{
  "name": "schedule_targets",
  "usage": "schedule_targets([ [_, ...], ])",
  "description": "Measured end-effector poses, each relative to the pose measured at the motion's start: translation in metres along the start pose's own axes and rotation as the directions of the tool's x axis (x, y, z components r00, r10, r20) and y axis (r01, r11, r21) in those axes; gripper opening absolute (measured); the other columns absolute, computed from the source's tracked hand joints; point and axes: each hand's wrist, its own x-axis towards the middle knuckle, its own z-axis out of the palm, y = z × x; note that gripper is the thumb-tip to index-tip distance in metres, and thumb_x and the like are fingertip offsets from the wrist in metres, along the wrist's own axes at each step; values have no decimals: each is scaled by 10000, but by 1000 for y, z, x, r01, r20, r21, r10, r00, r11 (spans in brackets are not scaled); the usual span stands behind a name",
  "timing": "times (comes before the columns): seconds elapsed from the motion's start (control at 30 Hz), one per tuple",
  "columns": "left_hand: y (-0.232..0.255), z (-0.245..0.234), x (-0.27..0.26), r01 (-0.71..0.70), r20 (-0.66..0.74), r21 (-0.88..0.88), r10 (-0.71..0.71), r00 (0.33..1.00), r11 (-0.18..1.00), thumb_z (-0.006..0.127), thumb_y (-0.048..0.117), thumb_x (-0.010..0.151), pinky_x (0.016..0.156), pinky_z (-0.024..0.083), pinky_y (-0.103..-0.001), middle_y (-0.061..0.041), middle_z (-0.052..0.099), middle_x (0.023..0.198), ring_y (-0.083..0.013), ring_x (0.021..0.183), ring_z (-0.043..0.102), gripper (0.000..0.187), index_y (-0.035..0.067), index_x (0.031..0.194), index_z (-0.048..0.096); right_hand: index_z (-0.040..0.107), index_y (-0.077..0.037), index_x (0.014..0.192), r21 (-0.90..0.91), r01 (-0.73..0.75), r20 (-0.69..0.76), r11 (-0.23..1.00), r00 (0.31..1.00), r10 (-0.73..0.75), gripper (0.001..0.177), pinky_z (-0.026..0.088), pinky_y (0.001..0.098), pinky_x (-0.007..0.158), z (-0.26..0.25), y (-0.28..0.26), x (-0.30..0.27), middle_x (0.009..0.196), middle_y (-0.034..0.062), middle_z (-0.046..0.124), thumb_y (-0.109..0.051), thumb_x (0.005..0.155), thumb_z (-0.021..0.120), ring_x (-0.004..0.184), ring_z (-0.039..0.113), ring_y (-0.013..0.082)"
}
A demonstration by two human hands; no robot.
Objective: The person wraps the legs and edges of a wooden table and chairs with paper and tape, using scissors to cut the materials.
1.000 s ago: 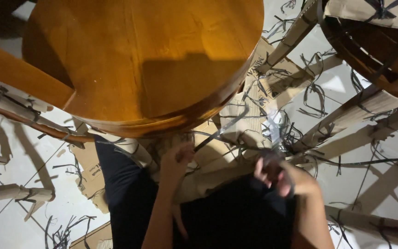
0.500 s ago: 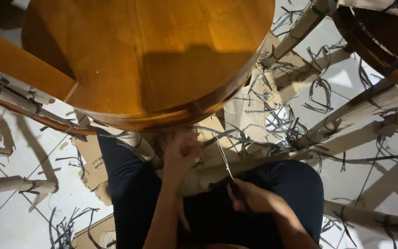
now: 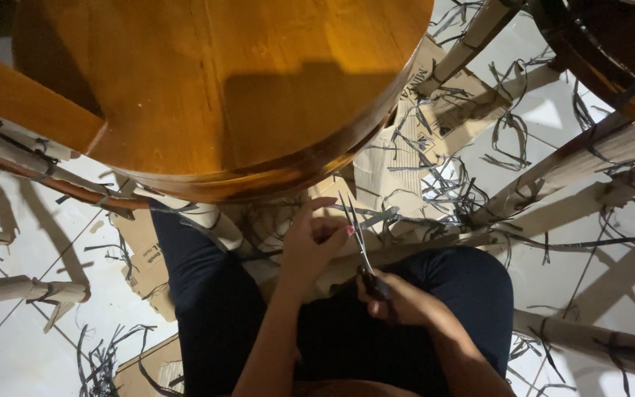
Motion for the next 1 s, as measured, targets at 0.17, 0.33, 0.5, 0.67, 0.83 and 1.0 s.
schedule_targets([
  [0.17,1,1,3,9,9,0,-9,1000,1000,750,188,847,797,561,-280,-8,802,955,-108,835,713,471,158,1294,602,601,-122,910,430,-110,3,896,993,120,339,385,274,682,9,32,-5,867,-11,523,-440,863,711,753,450,100],
  [0.33,1,2,7,85,38,-74,-82,996,994,731,147,865,762,574,-288,-58,794,1028,-161,879,726,468,139,1304,569,509,-99,829,598,-39,-70,800,992,101,652,301,287,584,7,-16,0,747,-4,446,-726,815,688,653,363,114],
  [0.5,8,0,7,117,44,-79,-114,993,990,705,122,871,762,542,-294,-55,790,978,-161,851,701,410,133,1251,550,537,-111,784,509,-80,-80,857,987,139,706,290,274,561,7,-11,1,703,-22,470,-815,805,575,616,374,99],
  [0.67,-11,-4,16,55,59,-137,-48,997,989,728,106,866,728,525,-286,-40,783,913,-144,802,688,318,155,1107,528,517,-124,713,556,-98,-122,826,973,197,649,267,278,533,10,6,-5,668,-14,435,-755,809,636,592,360,96],
  [0.83,-15,-7,18,116,76,-176,-104,992,978,701,58,908,840,597,-335,-74,758,938,-213,901,731,282,137,1076,488,492,-105,652,708,-107,-173,698,933,317,465,225,297,437,21,41,-6,557,-10,400,-432,790,792,472,326,111],
  [1.0,-15,-5,17,82,61,-178,-73,995,981,721,56,875,753,571,-311,-80,784,991,-190,901,732,300,143,1098,541,546,-93,740,689,-49,-291,723,895,337,313,287,273,438,22,50,-5,610,-6,451,-250,802,810,495,379,100],
])
